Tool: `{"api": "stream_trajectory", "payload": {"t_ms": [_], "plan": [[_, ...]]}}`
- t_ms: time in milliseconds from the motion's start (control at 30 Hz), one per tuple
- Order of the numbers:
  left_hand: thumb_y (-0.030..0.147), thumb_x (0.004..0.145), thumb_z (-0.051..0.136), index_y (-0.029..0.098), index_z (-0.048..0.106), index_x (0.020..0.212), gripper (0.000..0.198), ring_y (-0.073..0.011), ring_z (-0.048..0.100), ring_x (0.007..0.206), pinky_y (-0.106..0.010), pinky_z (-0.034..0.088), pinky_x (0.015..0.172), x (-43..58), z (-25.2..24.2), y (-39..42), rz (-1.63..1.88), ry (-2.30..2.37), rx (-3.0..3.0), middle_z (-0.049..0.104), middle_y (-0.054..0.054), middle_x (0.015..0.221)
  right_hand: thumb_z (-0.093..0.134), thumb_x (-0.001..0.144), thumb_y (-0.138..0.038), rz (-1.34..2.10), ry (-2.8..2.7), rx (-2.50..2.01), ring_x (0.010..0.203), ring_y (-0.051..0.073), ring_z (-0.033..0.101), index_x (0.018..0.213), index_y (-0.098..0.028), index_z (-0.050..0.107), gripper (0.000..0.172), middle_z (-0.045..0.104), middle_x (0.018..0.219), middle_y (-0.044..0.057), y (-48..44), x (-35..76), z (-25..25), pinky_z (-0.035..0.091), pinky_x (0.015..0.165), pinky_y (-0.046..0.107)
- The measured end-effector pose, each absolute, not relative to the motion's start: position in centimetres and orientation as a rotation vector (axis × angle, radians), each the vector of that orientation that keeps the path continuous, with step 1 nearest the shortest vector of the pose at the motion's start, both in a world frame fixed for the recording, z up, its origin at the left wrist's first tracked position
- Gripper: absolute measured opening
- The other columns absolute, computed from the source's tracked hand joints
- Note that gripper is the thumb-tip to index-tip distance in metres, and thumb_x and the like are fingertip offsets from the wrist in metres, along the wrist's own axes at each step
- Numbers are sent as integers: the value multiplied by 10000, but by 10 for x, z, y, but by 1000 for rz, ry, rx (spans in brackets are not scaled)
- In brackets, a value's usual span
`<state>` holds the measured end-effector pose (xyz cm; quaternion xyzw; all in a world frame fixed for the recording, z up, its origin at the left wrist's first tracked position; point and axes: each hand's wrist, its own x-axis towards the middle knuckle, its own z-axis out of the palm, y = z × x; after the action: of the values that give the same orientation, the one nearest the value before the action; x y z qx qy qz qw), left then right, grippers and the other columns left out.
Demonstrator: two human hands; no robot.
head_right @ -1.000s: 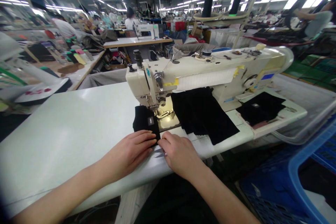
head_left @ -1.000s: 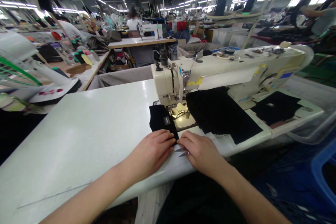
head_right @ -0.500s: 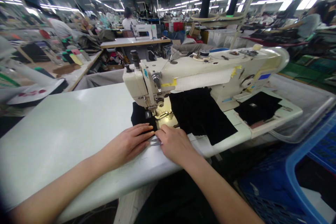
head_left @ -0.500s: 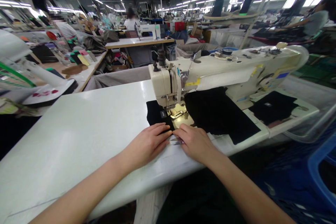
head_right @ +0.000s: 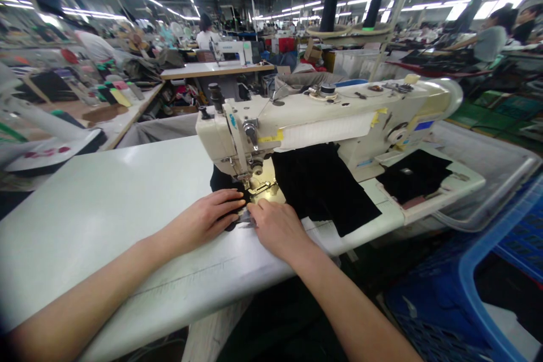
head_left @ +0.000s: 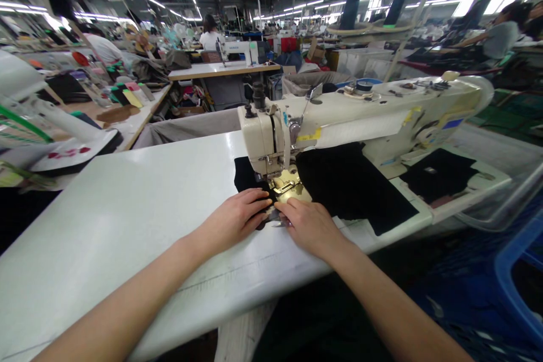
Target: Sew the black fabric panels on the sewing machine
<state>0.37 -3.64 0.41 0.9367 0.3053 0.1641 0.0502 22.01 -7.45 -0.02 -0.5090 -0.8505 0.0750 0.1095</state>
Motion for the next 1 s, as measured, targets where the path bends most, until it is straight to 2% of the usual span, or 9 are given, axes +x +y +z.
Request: {"api": "stream_trajectory", "payload": {"t_ms": [733,1000], "plan": [[245,1004,411,126,672,1194,344,-233,609,1143,-416,540,1011,-2,4,1,491,972,2850,623,-142,1234,525,953,-153,256,-2435,-1523,841,195,673,1165,-228,649,257,690,1018,33,-95,222,-6,413,680,281],[240,1005,396,160,689,1168,345,-222,614,1140,-414,548,1006,-2,0,1,586,962,2842,631,-128,1233,536,966,-179,276,-2386,-1508,863,192,667,1123,-231,657,205,708,973,28,-97,223,-12,422,717,279]]}}
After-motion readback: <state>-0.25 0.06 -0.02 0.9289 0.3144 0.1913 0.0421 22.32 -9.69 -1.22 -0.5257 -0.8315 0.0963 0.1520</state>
